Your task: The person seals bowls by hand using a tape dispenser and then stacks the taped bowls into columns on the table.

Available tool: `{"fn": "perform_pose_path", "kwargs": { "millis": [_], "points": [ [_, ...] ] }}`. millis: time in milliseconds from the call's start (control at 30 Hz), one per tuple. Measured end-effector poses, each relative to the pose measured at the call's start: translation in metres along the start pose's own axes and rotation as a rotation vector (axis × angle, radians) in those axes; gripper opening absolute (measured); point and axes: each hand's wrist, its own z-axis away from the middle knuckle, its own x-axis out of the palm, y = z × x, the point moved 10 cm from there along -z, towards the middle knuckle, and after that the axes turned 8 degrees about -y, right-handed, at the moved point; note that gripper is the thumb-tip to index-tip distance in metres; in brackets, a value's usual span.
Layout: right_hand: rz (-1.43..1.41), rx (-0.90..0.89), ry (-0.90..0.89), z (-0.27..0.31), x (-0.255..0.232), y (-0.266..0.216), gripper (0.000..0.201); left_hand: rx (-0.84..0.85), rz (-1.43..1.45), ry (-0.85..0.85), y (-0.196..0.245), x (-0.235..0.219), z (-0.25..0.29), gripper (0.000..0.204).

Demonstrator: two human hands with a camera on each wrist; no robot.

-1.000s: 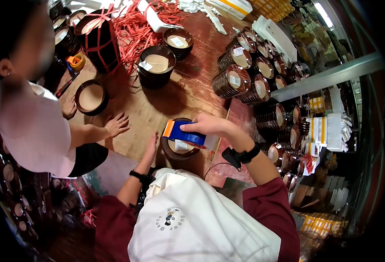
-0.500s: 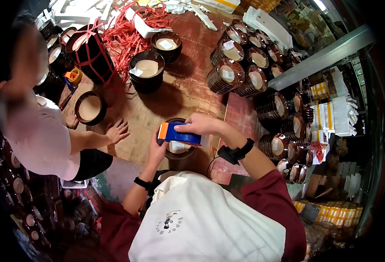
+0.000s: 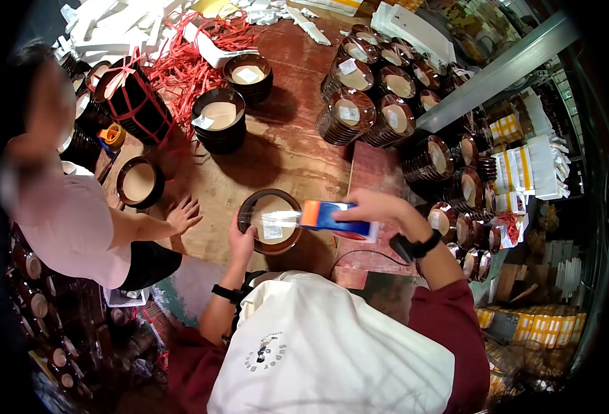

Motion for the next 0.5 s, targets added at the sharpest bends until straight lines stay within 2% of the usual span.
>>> {"fn": "perform_pose_path", "kwargs": {
  "millis": [33, 100, 167, 267, 367, 400, 433, 500],
  "points": [
    [0.055, 0.096, -0.008, 0.018, -0.002, 0.025, 0.063, 0.019, 0.025, 0.005, -0.002, 0.000, -0.002, 0.065],
    [-0.088, 0.161, 0.010, 0.055, 0.003, 0.053, 0.054, 0.055, 0.065, 0.016, -0.008, -0.001, -0.004, 0.063],
    [-0.085, 0.152, 0.053, 0.067, 0.014, 0.093, 0.048, 0.051, 0.020, 0.010, -0.006, -0.001, -0.006, 0.060],
    [-0.147, 0.095, 0.070, 0.053, 0.046, 0.128, 0.052, 0.014, 0.013, -0.035, -0.020, -0.006, -0.008, 0.060],
    [-0.167, 0.007, 0.165, 0.039, 0.058, 0.139, 0.053, 0.005, -0.073, -0.043, 0.009, -0.001, 0.006, 0.048],
    [-0.158, 0.000, 0.212, 0.037, 0.058, 0.144, 0.054, 0.018, -0.065, 0.022, 0.003, -0.011, 0.009, 0.058],
    [-0.202, 0.012, 0.219, 0.034, 0.061, 0.151, 0.053, 0.182, -0.371, -0.002, 0.042, 0.005, 0.017, 0.060],
    [-0.282, 0.032, 0.221, 0.025, 0.066, 0.161, 0.053, 0.515, -0.974, -0.050, 0.138, 0.068, 0.054, 0.066]
  ]
}}
